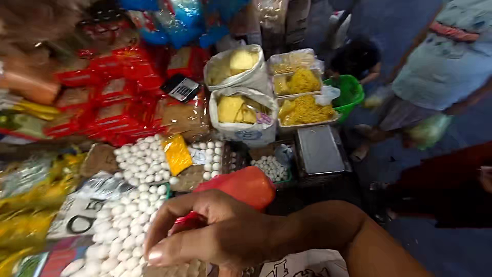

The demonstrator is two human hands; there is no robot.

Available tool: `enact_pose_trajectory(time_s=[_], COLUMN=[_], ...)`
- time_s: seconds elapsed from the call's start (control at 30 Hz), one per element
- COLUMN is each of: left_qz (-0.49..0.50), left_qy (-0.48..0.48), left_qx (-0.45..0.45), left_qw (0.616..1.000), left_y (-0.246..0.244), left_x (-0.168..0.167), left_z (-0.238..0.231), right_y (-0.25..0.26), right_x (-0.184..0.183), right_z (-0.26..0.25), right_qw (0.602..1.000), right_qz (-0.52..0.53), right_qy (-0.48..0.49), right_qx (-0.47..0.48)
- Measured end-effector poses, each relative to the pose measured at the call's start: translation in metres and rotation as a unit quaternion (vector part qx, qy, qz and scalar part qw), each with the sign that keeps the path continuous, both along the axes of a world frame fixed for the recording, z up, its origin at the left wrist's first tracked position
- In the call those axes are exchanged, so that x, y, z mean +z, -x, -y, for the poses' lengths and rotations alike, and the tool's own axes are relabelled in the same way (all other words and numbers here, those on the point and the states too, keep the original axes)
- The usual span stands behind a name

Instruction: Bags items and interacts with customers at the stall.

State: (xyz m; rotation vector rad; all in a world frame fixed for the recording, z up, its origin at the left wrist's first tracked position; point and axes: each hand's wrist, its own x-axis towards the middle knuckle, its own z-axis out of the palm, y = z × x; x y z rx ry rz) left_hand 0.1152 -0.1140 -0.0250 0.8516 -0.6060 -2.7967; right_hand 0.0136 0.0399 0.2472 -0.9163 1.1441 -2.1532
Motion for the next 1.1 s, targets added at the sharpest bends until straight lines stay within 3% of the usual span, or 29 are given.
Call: enact_pose_trajectory(time_s=[0.07,0.27,0.43,0.67,0.87,1.0,1.1], left_qz=[0.074,0.087,0.134,0.163,0.145,0.157,0.143], left_qy=[-0.014,-0.07,-0.047,-0.012,-0.016,0.053,0.108], left_qx=[-0.027,-0.166,-0.299,-0.511,-0.631,-0.721,-0.788], left_qw=[0.997,0.98,0.944,0.844,0.762,0.673,0.589], left_y=[0.036,0.125,0.171,0.196,0.177,0.167,0.174], left_x=[0.012,0.001,-0.012,-0.016,-0.038,-0.061,-0.08], left_z=[-0.037,-0.166,-0.26,-0.345,-0.4,-0.416,-0.425], right_y=[0.007,0.019,0.025,-0.003,-0.029,-0.036,-0.049], right_x=[-0.003,-0.023,-0.044,-0.048,-0.059,-0.072,-0.095], right_z=[-0.041,-0.151,-0.216,-0.287,-0.311,-0.334,-0.353], right_qw=[0.998,0.964,0.912,0.801,0.731,0.659,0.639], right_qz=[-0.001,0.03,0.064,0.091,0.1,0.153,0.17], right_qy=[-0.017,-0.064,-0.09,-0.115,-0.081,-0.066,-0.051], right_qx=[-0.059,-0.257,-0.395,-0.581,-0.67,-0.734,-0.748])
